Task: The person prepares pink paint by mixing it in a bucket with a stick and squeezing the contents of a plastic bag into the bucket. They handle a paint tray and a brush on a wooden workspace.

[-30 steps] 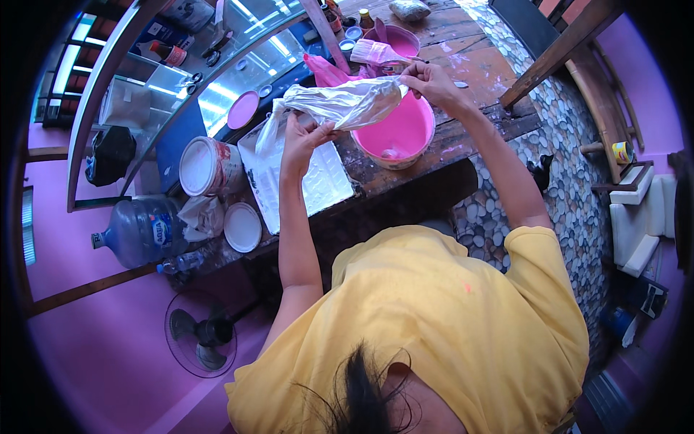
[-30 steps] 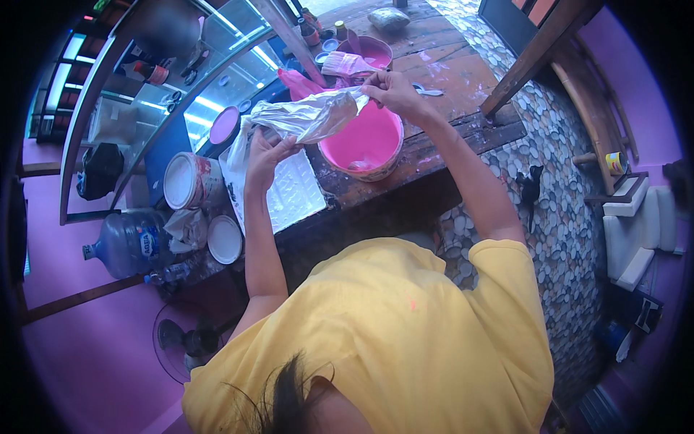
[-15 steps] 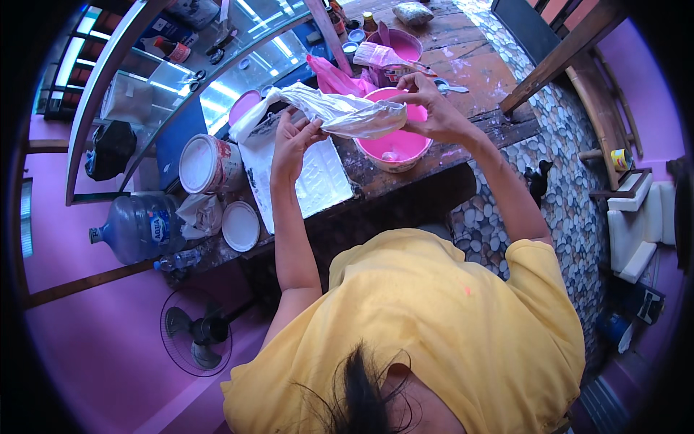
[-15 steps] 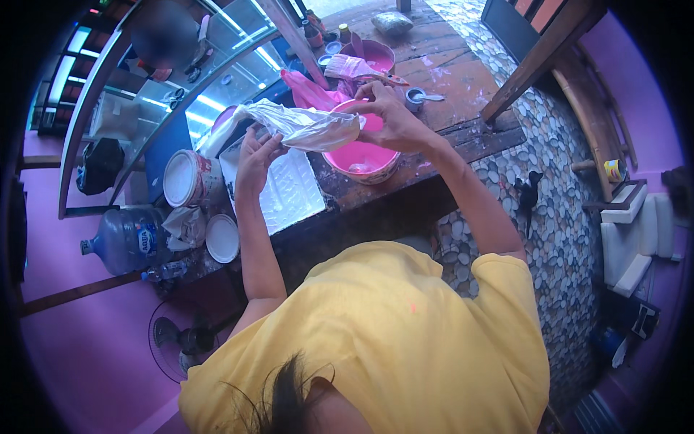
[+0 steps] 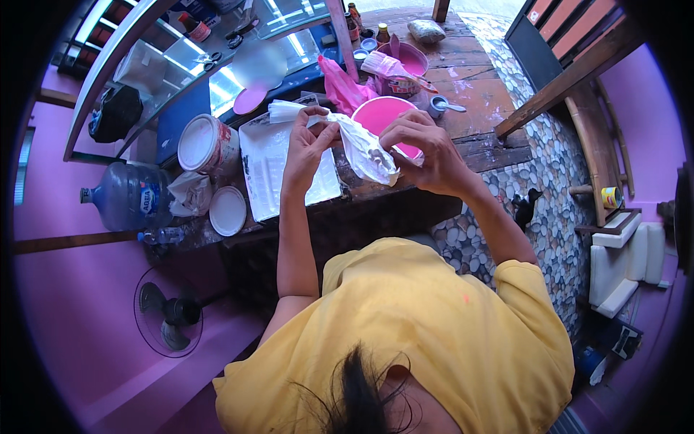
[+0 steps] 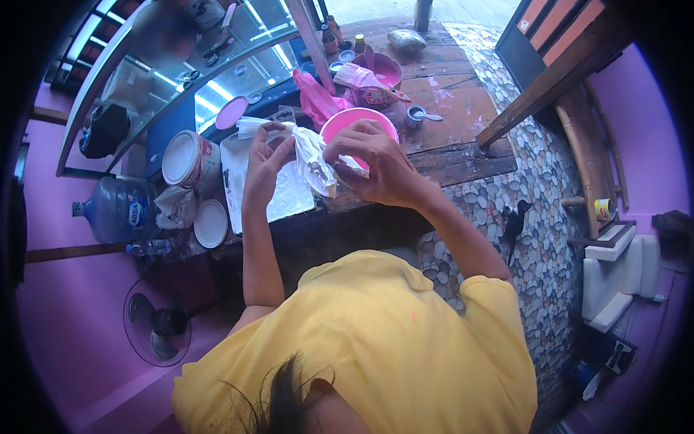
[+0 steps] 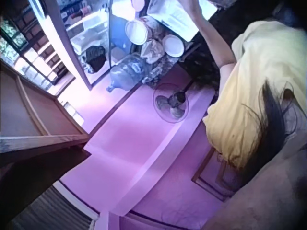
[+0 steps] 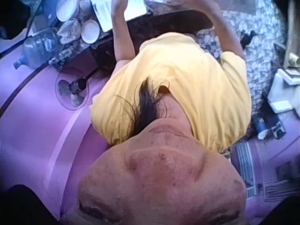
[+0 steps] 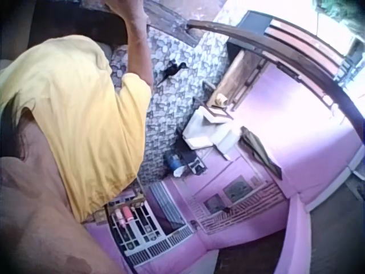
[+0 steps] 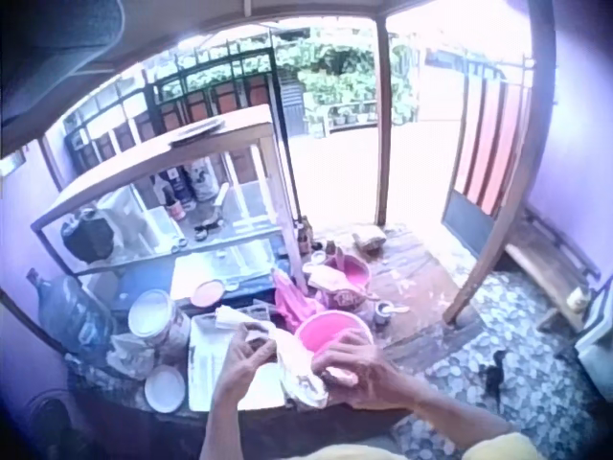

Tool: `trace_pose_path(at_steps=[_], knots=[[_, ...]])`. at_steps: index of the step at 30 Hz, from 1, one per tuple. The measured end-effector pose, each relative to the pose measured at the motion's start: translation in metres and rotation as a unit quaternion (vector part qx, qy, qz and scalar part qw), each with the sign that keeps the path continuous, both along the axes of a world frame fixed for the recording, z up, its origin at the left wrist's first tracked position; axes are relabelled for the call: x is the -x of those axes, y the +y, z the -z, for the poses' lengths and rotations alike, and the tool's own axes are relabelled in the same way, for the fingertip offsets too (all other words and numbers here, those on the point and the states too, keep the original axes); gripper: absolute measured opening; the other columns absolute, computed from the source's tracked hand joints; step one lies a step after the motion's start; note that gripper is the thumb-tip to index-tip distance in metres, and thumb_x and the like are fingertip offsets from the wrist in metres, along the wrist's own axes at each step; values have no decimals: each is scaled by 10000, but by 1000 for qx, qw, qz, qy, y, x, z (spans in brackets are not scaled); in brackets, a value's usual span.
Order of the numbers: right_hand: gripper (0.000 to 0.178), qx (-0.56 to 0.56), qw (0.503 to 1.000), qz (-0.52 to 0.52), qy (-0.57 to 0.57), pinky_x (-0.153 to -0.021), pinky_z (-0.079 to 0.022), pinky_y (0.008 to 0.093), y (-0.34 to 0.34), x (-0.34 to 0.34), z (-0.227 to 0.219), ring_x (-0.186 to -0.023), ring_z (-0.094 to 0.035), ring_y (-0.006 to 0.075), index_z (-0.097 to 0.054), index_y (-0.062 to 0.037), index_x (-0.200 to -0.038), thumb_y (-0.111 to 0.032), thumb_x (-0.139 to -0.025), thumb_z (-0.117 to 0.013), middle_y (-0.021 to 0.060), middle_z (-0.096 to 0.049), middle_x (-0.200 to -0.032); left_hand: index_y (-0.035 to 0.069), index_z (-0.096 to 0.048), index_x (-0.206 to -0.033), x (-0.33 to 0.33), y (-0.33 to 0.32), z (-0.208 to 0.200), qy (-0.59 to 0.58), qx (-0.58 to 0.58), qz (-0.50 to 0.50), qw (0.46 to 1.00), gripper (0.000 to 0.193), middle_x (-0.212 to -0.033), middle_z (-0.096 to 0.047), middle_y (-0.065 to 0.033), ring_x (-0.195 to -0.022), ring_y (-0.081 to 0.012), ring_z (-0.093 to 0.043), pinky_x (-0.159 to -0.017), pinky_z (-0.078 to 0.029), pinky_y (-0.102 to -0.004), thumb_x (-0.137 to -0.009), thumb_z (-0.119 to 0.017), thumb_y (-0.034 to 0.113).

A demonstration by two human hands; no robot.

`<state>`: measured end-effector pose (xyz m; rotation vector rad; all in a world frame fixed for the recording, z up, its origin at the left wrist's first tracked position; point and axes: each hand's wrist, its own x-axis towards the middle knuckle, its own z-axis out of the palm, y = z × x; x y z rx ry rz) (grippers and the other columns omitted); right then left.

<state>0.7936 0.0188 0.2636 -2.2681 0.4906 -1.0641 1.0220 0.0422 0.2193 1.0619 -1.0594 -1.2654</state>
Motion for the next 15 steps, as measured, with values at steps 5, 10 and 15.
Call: trace_pose_path(at_steps=[5, 10, 15], knots=[[188, 87, 996, -36, -7, -804, -433, 362, 11, 14, -14, -839, -570, 264, -597, -98, -864, -20, -694, -618, 52, -615, -871, 17, -541, -1047, 29, 48, -26, -62, 80, -42, 994, 187, -966, -604, -87, -837, -120, -599, -744, -488, -259, -866, -581, 43], [165, 103, 989, -91, -44, -791, -435, 363, 26, 26, -35, -835, -568, 260, -598, -98, -843, -30, -696, -627, 49, -606, -847, 38, -657, -922, 67, 115, -63, -253, 203, -147, 934, 190, -913, -612, -50, -784, -107, -606, -668, -495, -232, -742, -717, 29], [160, 61, 979, -188, -59, -758, -437, 353, 57, 42, -23, -799, -562, 247, -590, -89, -822, -19, -685, -635, 41, -599, -824, 56, -688, -916, 117, 170, -49, -327, 234, -253, 880, 274, -883, -642, -57, -735, -114, -606, -606, -479, -212, -657, -748, -8]])
